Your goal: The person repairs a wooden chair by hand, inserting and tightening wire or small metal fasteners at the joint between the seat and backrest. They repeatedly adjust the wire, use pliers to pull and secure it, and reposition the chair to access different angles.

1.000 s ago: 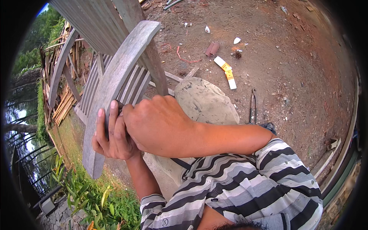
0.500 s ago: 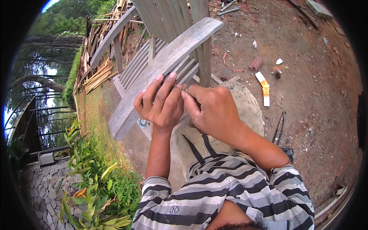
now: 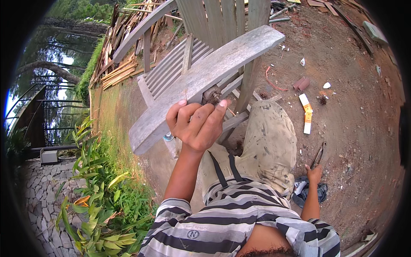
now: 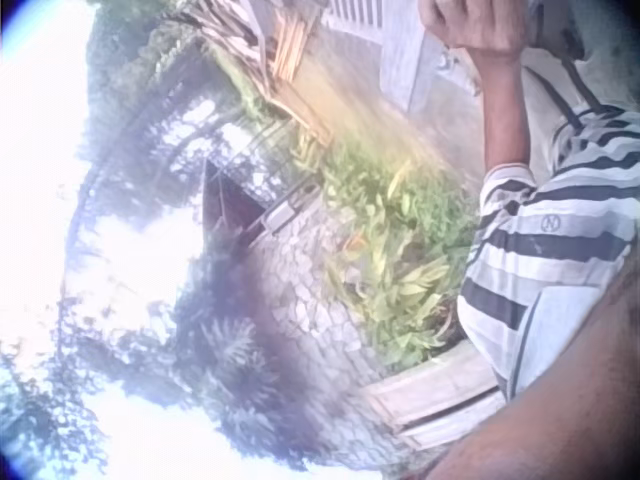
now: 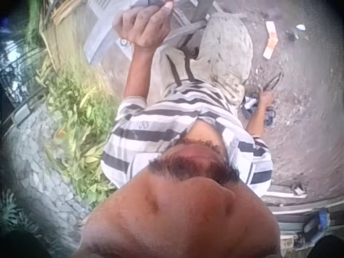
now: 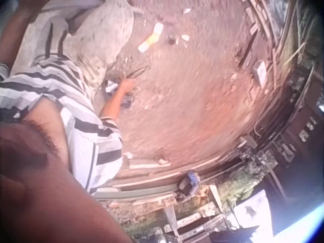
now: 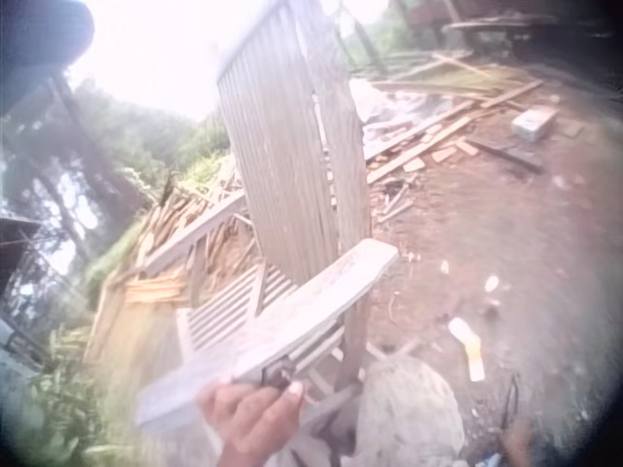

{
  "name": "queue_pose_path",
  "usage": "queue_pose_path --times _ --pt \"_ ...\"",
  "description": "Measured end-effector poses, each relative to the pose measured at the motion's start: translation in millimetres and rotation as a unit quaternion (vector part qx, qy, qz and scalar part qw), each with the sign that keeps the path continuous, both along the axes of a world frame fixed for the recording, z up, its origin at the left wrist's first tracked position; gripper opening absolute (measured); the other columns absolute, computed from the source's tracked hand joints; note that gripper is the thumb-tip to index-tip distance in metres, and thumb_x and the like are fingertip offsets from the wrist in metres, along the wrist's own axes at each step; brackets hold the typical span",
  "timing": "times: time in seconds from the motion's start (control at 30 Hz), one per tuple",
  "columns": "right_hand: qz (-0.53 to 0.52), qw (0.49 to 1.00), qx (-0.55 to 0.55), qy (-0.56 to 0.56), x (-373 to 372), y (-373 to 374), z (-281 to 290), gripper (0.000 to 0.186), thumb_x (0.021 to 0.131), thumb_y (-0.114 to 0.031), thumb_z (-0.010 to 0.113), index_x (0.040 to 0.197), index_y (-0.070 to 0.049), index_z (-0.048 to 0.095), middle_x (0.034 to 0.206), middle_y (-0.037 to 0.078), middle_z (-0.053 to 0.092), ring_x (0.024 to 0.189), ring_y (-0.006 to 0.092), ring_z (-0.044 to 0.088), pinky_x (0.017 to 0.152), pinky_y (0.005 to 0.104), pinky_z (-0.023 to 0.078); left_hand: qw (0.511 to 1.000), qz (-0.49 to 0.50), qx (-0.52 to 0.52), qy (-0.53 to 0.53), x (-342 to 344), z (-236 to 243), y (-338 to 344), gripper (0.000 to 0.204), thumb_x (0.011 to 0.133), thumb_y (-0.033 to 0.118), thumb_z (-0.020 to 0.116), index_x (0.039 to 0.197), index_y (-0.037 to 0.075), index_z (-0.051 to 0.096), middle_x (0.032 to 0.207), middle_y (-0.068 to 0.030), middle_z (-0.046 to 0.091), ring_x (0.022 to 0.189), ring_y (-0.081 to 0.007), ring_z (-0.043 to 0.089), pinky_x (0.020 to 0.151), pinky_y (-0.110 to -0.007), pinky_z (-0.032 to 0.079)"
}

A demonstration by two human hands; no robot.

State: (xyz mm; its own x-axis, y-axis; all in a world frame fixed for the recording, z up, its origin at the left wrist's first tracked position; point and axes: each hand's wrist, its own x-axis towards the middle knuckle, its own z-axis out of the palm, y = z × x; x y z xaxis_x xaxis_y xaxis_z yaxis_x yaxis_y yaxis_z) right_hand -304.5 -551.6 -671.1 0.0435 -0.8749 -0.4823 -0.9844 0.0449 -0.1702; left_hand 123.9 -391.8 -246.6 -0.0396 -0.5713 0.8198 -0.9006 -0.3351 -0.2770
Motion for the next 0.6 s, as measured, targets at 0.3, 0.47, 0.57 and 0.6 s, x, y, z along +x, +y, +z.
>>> queue_pose_path --times 0.3,0.47,0.57,0.6 --pt "-0.081 0.995 -0.063 0.015 0.1 23.9 -2.6 0.069 0.076 -0.041 0.090 0.125 -0.007 0.055 0.130 0.021 0.063 0.114 0.0431 0.065 0.092 0.0545 0.053 1.000 0.004 0.002 0.013 -0.8 -2.8 6.4 0.015 0.076 0.014 0.082 0.090 0.021 0.081 0.073 0.0089 0.061 0.069 -0.0111 0.055 0.094 -0.035 0.041" --pt "-0.003 0.999 -0.002 0.039 -11.7 -9.2 -17.7 0.071 0.075 -0.041 0.089 0.125 -0.002 0.059 0.123 0.027 0.066 0.111 0.0463 0.067 0.095 0.0549 0.053 1.000 0.005 0.012 0.017 -0.8 -0.9 6.8 0.016 0.078 0.014 0.079 0.092 0.021 0.081 0.072 0.0096 0.061 0.068 -0.0102 0.054 0.095 -0.035 0.041" --pt "0.098 0.995 -0.005 0.027 -34.8 -32.1 -51.1 0.055 0.079 -0.046 0.077 0.113 -0.004 0.064 0.097 0.023 0.072 0.093 0.0440 0.072 0.081 0.0539 0.058 1.000 -0.007 -0.001 0.016 -2.1 2.8 2.2 0.016 0.078 0.016 0.078 0.093 0.021 0.081 0.071 0.0100 0.060 0.066 -0.0097 0.053 0.095 -0.034 0.041" --pt "-0.045 0.991 0.084 -0.094 -32.3 -36.6 -51.8 0.052 0.081 -0.046 0.074 0.110 -0.005 0.063 0.092 0.020 0.070 0.089 0.0401 0.071 0.076 0.0514 0.058 1.000 -0.002 0.001 0.017 -3.1 1.2 5.3 0.016 0.078 0.016 0.078 0.093 0.021 0.081 0.071 0.0101 0.060 0.066 -0.0095 0.053 0.095 -0.034 0.041"
